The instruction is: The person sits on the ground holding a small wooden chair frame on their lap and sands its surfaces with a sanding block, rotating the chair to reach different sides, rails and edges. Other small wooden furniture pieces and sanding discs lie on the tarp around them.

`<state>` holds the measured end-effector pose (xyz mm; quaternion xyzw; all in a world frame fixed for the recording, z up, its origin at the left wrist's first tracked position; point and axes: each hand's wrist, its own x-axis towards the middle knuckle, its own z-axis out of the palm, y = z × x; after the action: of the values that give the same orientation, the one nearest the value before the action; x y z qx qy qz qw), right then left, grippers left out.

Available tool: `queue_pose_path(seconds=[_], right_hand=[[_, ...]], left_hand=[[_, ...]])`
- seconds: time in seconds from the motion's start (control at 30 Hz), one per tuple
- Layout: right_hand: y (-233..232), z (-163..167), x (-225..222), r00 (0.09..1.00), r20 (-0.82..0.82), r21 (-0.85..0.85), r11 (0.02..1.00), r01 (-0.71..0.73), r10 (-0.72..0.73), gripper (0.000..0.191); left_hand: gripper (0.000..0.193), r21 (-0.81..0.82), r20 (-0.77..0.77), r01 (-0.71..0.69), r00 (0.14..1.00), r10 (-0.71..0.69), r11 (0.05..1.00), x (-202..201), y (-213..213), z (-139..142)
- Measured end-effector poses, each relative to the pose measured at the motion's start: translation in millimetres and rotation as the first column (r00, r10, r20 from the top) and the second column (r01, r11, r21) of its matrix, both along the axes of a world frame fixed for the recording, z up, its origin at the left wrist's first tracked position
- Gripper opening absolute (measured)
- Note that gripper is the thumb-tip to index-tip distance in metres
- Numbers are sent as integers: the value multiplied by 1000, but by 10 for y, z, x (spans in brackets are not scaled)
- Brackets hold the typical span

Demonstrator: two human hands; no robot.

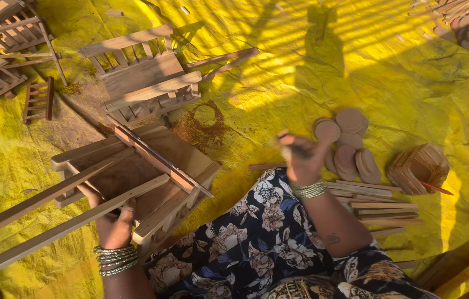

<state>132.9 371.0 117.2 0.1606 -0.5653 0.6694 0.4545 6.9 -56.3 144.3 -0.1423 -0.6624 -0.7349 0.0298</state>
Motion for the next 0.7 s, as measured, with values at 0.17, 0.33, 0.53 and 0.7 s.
queue_pose_path(seconds=[0.17,0.33,0.53,0.7], right_hand=[[840,249,196,856,248,-210,837,505,-454,96],[28,-272,26,886,398,166,968,187,-239,60],[-791,173,-155,908,377,554,830,-66,-180,38],[-1265,586,-626,931,208,706,705,69,-299,47]], left_hand=[[90,-79,194,39,981,-23,996,-56,65,-147],[116,-38,39,141,989,-139,989,67,189,-108],[126,164,-51,229,973,-224,959,55,225,18],[117,61,-74,310,949,-306,949,-13,224,-50]])
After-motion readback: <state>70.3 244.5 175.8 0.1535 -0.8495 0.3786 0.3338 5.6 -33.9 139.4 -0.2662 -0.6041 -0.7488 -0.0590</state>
